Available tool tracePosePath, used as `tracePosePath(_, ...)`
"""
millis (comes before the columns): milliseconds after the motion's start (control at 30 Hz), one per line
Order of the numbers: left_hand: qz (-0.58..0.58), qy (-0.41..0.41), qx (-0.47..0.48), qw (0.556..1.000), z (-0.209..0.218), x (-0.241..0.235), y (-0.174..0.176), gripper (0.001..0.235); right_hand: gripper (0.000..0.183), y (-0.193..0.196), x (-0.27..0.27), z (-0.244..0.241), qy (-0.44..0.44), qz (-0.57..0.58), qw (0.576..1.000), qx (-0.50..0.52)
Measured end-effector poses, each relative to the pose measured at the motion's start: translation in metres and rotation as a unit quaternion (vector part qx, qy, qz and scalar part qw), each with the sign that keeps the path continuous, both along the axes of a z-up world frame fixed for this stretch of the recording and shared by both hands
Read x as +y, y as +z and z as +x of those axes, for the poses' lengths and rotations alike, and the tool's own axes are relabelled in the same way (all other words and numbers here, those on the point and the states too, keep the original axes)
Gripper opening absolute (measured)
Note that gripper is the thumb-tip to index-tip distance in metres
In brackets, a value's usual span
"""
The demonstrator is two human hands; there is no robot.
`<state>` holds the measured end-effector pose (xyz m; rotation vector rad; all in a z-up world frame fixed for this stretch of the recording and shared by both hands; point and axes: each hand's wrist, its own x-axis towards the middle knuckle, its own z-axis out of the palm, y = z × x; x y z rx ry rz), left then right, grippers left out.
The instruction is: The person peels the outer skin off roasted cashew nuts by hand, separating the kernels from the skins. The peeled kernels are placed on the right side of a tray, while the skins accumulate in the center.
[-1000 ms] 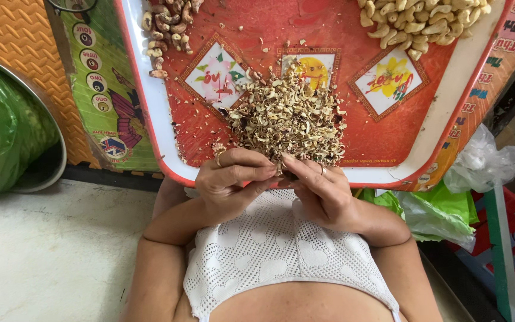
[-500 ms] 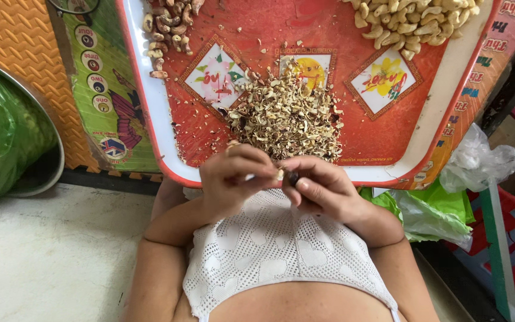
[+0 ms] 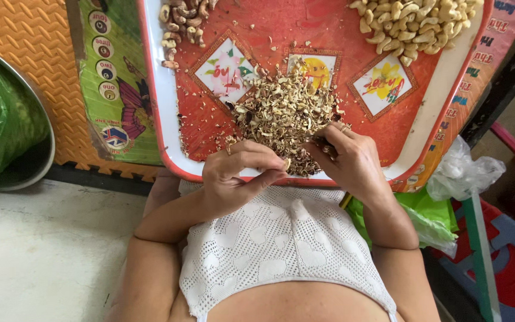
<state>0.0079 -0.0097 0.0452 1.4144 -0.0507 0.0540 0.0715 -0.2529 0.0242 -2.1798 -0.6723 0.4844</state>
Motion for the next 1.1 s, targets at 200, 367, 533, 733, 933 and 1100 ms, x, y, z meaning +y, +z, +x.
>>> tracePosePath(200, 0.144, 0.04, -0.072, 0.986, -0.011, -0.005, -0.015, 0.021, 0.033, 0.05, 0.04, 0.002, -0.044, 0.219, 0.965, 0.134)
tracePosePath(367, 0.223, -0.028, -0.075, 0.972, 0.0, 0.001, -0.014, 0.025, 0.012, 0.036, 0.024, 0.023, -0.083, 0.143, 0.985, 0.057)
tracePosePath(533, 0.308, -0.065, -0.073, 0.946, 0.008, 0.04, -0.05, 0.028, 0.016, 0.005, -0.053, 0.105, -0.085, -0.163, 0.939, -0.291)
tracePosePath(733, 0.595, 0.016, -0.132, 0.793, 0.068, 0.122, -0.034, 0.026, 0.009, -0.034, -0.053, 0.157, -0.048, -0.279, 0.883, -0.376)
tracePosePath(933, 0.651, 0.048, -0.189, 0.734, 0.116, 0.148, -0.043, 0.02, 0.01, -0.006, -0.044, 0.143, -0.029, -0.182, 0.91, -0.371)
tracePosePath(1100, 0.633, 0.016, -0.23, 0.74, 0.146, 0.107, -0.062, 0.008, 0.008, 0.007, -0.044, 0.105, -0.075, -0.075, 0.962, -0.252)
